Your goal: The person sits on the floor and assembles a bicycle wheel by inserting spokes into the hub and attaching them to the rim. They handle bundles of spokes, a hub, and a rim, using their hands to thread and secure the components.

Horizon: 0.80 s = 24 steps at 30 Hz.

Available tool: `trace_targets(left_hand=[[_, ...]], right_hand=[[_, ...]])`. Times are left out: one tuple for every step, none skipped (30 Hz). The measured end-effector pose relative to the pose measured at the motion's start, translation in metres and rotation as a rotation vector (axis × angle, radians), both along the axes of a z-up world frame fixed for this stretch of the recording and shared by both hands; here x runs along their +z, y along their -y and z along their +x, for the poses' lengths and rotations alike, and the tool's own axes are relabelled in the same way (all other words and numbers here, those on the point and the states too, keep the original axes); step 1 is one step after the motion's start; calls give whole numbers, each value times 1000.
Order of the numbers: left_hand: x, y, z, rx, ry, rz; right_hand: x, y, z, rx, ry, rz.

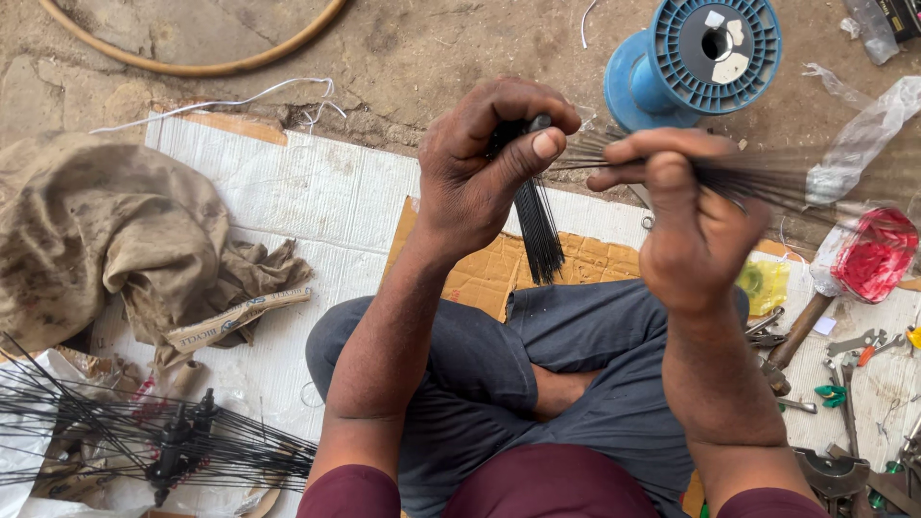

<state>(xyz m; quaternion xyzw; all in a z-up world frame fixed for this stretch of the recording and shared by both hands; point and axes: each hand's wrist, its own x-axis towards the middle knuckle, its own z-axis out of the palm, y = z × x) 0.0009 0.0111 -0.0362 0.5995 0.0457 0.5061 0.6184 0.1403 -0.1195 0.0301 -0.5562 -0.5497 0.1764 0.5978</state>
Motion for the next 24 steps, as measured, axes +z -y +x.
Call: trace_targets(left_hand=[[0,0,1,-22,4,-35],[1,0,1,-31,7,-45],[1,1,1,-39,9,-55],[1,1,1,-31,11,-39],[1,1,1,-24,9,-30],[2,1,1,-16,9,-17],[3,1,1,-9,5,-12],[3,1,2,-12,10,-10],[3,2,2,-15,16,-8],[3,2,2,-24,30,-7],[3,1,2,-24,31,-3],[3,1,2,-24,31,-2],[3,1,2,-15,18,0],[3,1,2,-6,10,4],[3,1,2,3,1,8],[4,1,2,12,-3,12],[4,2,2,11,-2,10],[4,1,2,11,-1,9],[5,2,1,2,7,2],[5,2,1,7,-5,2],[5,2,0,12,-16,2],[6,3,0,29,-44,9],[6,3,0,45,-51,26],[6,3,1,59,-58,42]], right_hand=[[1,1,-2,-1,30,41],[1,2,-4,0,61,80],[2,3,-5,2,84,92],[2,3,-6,7,108,103],[3,3,-8,14,126,87],[2,2,-8,22,128,79],[2,1,-8,30,131,71],[0,0,-9,38,116,66],[-2,0,-9,38,100,65],[-4,-1,-10,42,82,65],[-7,-2,-10,39,62,70],[-9,-1,-10,39,54,68],[-10,-1,-10,39,46,67],[-11,-1,-10,42,50,63],[-11,-1,-10,47,48,58],[-11,-1,-10,51,48,53],[-10,-1,-11,57,41,47],[-9,-2,-11,61,70,34],[-7,-4,-11,64,99,22],[-5,-6,-9,64,163,-1],[-2,-7,-7,56,281,-73],[-1,-8,-5,48,402,-141],[4,-7,0,33,576,-259],[7,-5,3,18,749,-379]])
